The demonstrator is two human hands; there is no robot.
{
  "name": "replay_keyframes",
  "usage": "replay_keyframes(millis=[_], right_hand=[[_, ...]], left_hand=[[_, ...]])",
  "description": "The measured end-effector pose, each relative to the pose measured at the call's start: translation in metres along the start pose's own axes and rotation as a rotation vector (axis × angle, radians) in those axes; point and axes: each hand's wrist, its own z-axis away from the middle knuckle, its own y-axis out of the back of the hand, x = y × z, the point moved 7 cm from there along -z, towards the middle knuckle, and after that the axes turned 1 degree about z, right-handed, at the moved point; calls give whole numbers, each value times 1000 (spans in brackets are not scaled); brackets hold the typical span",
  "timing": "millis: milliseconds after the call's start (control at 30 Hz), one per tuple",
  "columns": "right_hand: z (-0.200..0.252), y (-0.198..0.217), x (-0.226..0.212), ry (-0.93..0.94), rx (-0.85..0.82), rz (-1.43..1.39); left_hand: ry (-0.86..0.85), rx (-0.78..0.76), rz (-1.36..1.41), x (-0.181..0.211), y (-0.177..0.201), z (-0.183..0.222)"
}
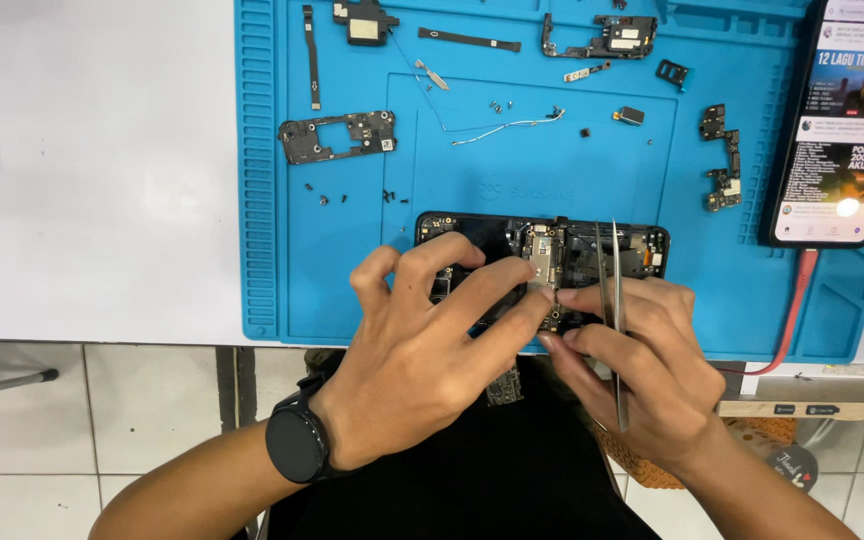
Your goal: The person removes a protective film from a small circuit board and then uses tweezers to place and adjust components inside a disassembled smartphone chassis. The person handles the circuit board and internal phone parts on a blue work mat.
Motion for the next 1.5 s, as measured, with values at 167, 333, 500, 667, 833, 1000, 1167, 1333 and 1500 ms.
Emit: replay_keyframes(millis=[167,333,500,667,833,1000,1167,1333,1500], right_hand=[[0,0,-1,27,19,30],[-1,0,-3,20,34,33],[0,-1,-3,38,35,43],[2,-2,-3,22,77,51],[1,-2,-3,53,76,52],[0,-1,-4,43,58,54],[1,-2,-4,31,15,87],[-2,-1,-4,41,39,67],[1,0,-2,37,24,30]], left_hand=[[-77,47,-53,-1,-1,0],[-92,9,-38,-2,-4,0],[-120,15,-58,0,-1,-3],[-147,11,-1,0,-1,-4],[-161,11,3,1,1,-7],[-188,23,-39,2,3,-7],[-205,-1,-94,4,1,-8],[-202,-14,-76,4,0,-8],[-191,-30,-115,5,-2,-8]])
